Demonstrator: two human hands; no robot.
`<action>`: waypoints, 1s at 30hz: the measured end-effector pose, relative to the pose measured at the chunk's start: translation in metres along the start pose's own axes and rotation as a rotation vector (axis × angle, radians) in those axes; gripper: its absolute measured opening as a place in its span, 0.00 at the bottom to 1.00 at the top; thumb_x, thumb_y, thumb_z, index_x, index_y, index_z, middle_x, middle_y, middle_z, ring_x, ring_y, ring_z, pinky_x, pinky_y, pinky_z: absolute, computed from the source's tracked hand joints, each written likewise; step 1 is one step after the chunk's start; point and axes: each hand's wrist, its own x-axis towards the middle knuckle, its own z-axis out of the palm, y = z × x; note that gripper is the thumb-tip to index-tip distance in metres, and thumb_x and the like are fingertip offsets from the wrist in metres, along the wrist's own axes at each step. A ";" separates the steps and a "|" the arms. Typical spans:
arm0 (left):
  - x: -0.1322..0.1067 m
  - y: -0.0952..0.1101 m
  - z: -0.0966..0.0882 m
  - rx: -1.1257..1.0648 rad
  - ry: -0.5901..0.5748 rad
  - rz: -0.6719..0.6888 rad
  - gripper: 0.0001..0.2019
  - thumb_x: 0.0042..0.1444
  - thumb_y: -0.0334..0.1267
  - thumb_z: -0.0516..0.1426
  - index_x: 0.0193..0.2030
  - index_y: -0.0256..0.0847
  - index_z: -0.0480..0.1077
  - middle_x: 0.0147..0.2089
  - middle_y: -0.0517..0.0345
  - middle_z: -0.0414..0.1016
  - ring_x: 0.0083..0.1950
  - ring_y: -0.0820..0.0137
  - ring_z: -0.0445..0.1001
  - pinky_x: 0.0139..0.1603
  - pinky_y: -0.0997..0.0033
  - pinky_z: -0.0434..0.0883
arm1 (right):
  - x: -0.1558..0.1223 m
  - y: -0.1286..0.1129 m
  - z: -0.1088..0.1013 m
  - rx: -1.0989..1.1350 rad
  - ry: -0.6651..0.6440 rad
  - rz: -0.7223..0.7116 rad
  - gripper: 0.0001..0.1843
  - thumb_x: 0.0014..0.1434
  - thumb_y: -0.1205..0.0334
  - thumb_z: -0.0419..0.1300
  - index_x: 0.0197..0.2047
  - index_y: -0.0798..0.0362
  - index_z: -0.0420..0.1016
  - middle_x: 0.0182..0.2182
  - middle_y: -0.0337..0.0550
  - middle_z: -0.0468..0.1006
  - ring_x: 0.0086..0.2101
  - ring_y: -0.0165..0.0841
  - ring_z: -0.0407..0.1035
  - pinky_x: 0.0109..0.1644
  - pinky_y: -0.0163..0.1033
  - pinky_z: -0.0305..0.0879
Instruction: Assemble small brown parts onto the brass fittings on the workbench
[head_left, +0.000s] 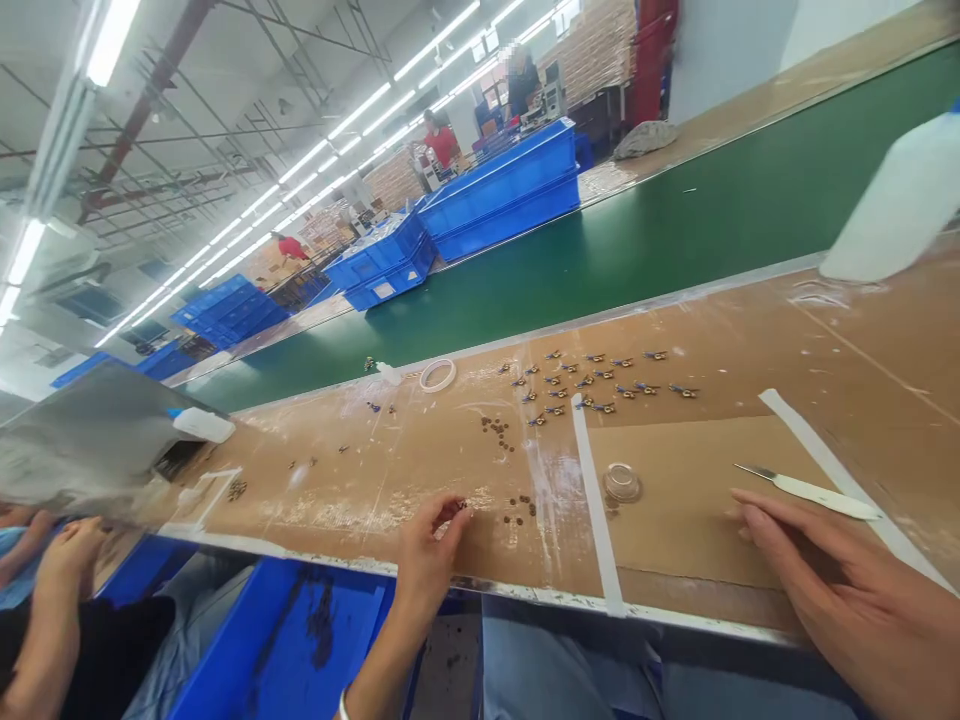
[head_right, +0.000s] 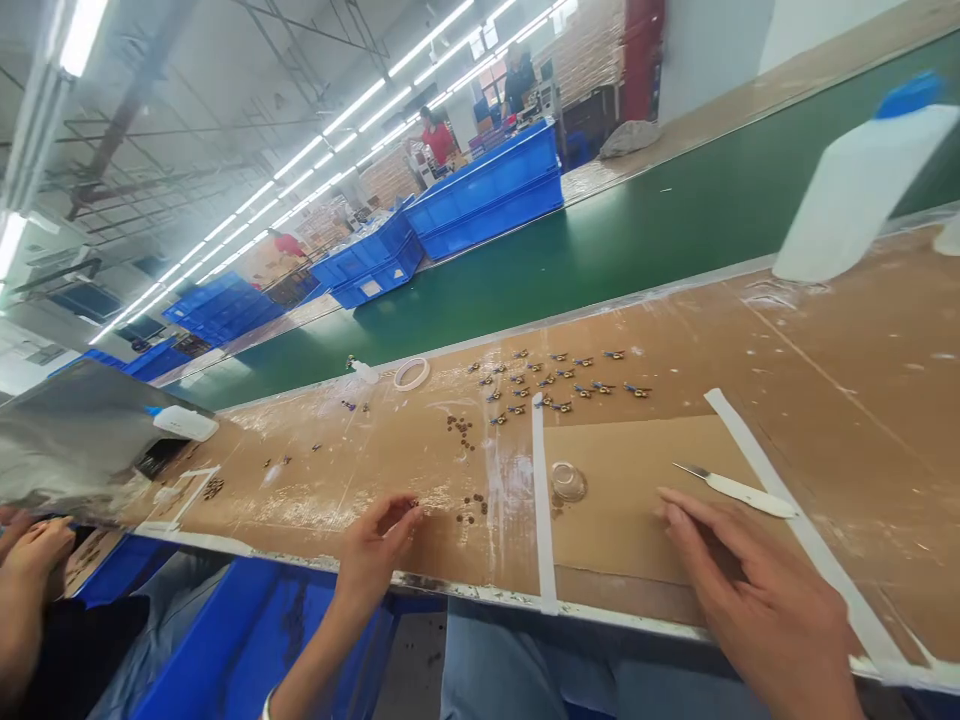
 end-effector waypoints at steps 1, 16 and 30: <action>0.000 0.010 0.005 -0.088 -0.005 -0.019 0.09 0.54 0.42 0.62 0.41 0.42 0.73 0.33 0.59 0.77 0.36 0.68 0.77 0.42 0.67 0.75 | 0.001 -0.001 0.000 0.008 -0.015 -0.028 0.18 0.61 0.41 0.54 0.42 0.42 0.78 0.35 0.35 0.83 0.35 0.36 0.78 0.39 0.41 0.73; 0.028 0.101 0.065 -0.172 -0.253 0.058 0.06 0.48 0.40 0.66 0.32 0.42 0.78 0.30 0.59 0.80 0.33 0.70 0.77 0.37 0.72 0.74 | 0.013 -0.010 -0.002 0.194 0.003 -0.168 0.08 0.64 0.66 0.56 0.44 0.49 0.75 0.32 0.37 0.81 0.33 0.28 0.76 0.38 0.32 0.73; 0.049 0.130 0.097 0.221 -0.365 0.543 0.05 0.57 0.34 0.59 0.33 0.44 0.77 0.32 0.61 0.80 0.34 0.72 0.77 0.36 0.74 0.71 | 0.011 -0.006 0.000 0.231 0.049 -0.165 0.10 0.62 0.70 0.57 0.45 0.50 0.75 0.34 0.40 0.80 0.34 0.29 0.75 0.40 0.35 0.73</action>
